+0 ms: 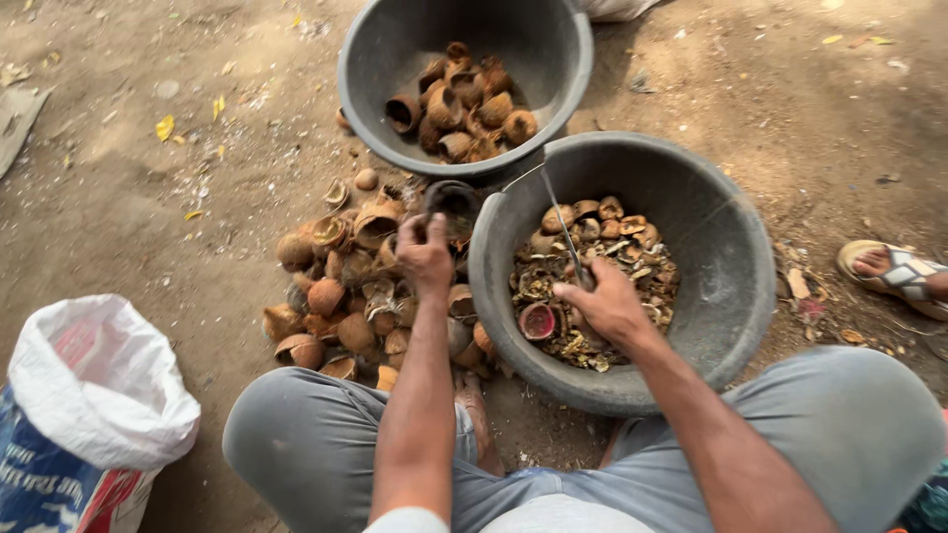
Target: The person sits on the ground and uses a knife to peel the husk off coconuts. They hold each coconut in one hand and scrape away the outer layer with the knife, placing the peeled husks into a nearby bucket.
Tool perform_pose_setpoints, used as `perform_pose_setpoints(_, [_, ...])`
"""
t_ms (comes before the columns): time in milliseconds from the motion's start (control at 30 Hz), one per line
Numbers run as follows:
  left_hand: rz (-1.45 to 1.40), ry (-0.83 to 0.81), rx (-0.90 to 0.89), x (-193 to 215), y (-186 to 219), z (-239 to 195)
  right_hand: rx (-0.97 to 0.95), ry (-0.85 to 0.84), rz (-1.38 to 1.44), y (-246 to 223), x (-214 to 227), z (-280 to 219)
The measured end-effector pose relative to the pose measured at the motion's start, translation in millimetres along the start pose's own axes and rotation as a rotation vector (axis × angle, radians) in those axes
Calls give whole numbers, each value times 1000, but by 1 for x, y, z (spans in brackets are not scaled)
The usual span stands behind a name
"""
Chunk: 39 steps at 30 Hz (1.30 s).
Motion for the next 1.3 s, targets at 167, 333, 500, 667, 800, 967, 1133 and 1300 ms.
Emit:
perform_pose_setpoints(167, [-92,-357,-217,-33,48,-90,69,223,421,16,-6,21])
perform_pose_setpoints(333, [-230,-752,102,-58,20,-142,-90,412,539,44,-2,22])
perform_pose_setpoints(500, [-650,-904,334,-77,-1,-161,-367,488,856,42,-14,5])
perform_pose_setpoints(667, [-973,-852,736,-95,7,-145,-182,178,603,21,-32,-17])
perform_pose_setpoints(800, [-1193,-885,832,-76,23,-113,-176,-51,290,-1,-16,-44])
perform_pose_setpoints(967, [-1225,-901,785,-70,16,-83,204,-241,-524,-16,1,-69])
perform_pose_setpoints(1133, [-1020,-844,626,-68,19,-83,-10,-417,-660,-9,-5,-71])
perform_pose_setpoints(1300, [-1093,-970,629,-65,25,-91,63,-387,-620,-10,-5,-68])
Point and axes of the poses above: each hand's wrist, its own z-axis towards the middle knuckle, its own x-axis out of the back of the hand, y = z × x, the point moved 3 cm from there along z, towards the middle knuckle, and after that the axes turned 14 degrees about x, right-handed, at the moved point
